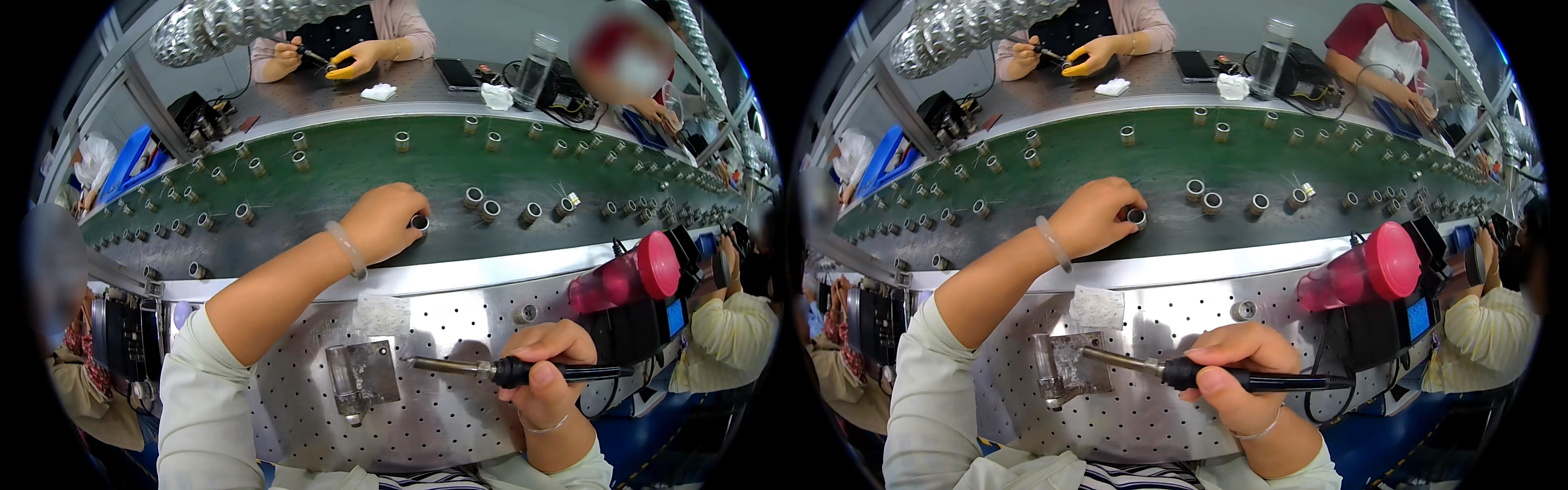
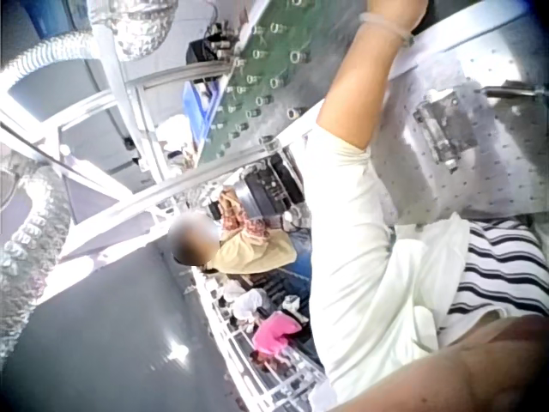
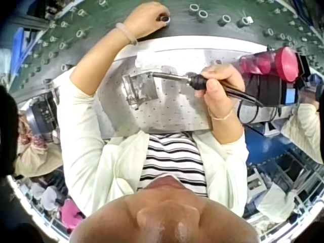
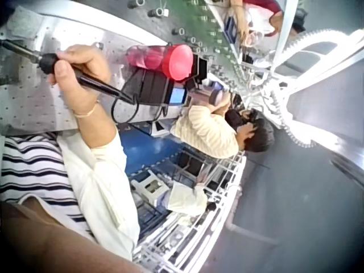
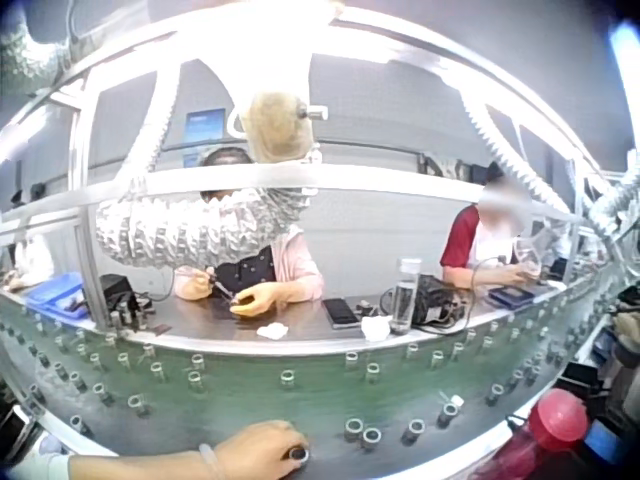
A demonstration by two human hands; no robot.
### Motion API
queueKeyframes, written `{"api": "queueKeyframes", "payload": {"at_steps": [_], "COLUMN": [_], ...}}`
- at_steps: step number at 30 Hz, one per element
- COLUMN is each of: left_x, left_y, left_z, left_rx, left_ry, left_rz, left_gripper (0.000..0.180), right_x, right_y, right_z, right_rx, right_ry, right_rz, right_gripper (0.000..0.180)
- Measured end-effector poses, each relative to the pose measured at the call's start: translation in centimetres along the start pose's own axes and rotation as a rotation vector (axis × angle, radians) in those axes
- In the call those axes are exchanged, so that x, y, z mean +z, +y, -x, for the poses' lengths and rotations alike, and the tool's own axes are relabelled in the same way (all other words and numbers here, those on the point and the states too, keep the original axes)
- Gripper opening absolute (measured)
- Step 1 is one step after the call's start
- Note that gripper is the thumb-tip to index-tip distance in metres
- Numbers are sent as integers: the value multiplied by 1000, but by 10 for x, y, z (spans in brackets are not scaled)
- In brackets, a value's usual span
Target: The person uses a soldering iron to solder small cylindrical metal components on a perforated workbench. They repeatedly pick up components, apply solder, and place them back on the table.
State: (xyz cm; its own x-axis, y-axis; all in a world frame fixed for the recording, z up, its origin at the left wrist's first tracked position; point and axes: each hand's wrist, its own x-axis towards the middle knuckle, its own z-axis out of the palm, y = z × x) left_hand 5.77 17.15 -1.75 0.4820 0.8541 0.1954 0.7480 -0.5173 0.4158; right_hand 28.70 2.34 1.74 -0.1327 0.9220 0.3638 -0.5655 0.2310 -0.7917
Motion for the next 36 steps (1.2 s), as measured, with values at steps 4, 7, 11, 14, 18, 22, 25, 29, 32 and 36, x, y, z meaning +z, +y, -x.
{"api": "queueKeyframes", "payload": {"at_steps": [4, 7, 11, 14, 18, 22, 25, 29, 32, 36], "left_x": [3, -17, -54, -77, -77, -63, -55, -44, -46, -32], "left_y": [10, 21, 30, 22, 12, 13, 15, 25, 35, 50], "left_z": [4, 14, 55, 105, 139, 142, 143, 155, 166, 173], "left_rx": [-42, -116, -356, -368, -428, -464, -415, -380, -509, -477], "left_ry": [-10, -6, -219, -371, -369, -429, -557, -459, -282, -95], "left_rz": [136, 335, 1063, 1190, 1313, 1324, 1327, 1457, 1626, 1565], "left_gripper": [24, 25, 25, 26, 28, 31, 36, 60, 59, 48], "right_x": [-3, -2, -3, 1, 9, 12, 10, 12, 9, 9], "right_y": [-3, -4, -4, -1, 8, 17, 21, 25, 27, 30], "right_z": [-1, -1, -2, 0, 4, 4, 4, 3, 5, 5], "right_rx": [29, 6, 30, 29, 70, 97, 130, 193, 224, 242], "right_ry": [-56, -50, -3, -3, 14, -29, -24, -57, -87, -122], "right_rz": [-23, -33, 16, 66, 138, 172, 178, 182, 191, 137], "right_gripper": [12, 13, 15, 20, 25, 25, 22, 20, 20, 21]}}
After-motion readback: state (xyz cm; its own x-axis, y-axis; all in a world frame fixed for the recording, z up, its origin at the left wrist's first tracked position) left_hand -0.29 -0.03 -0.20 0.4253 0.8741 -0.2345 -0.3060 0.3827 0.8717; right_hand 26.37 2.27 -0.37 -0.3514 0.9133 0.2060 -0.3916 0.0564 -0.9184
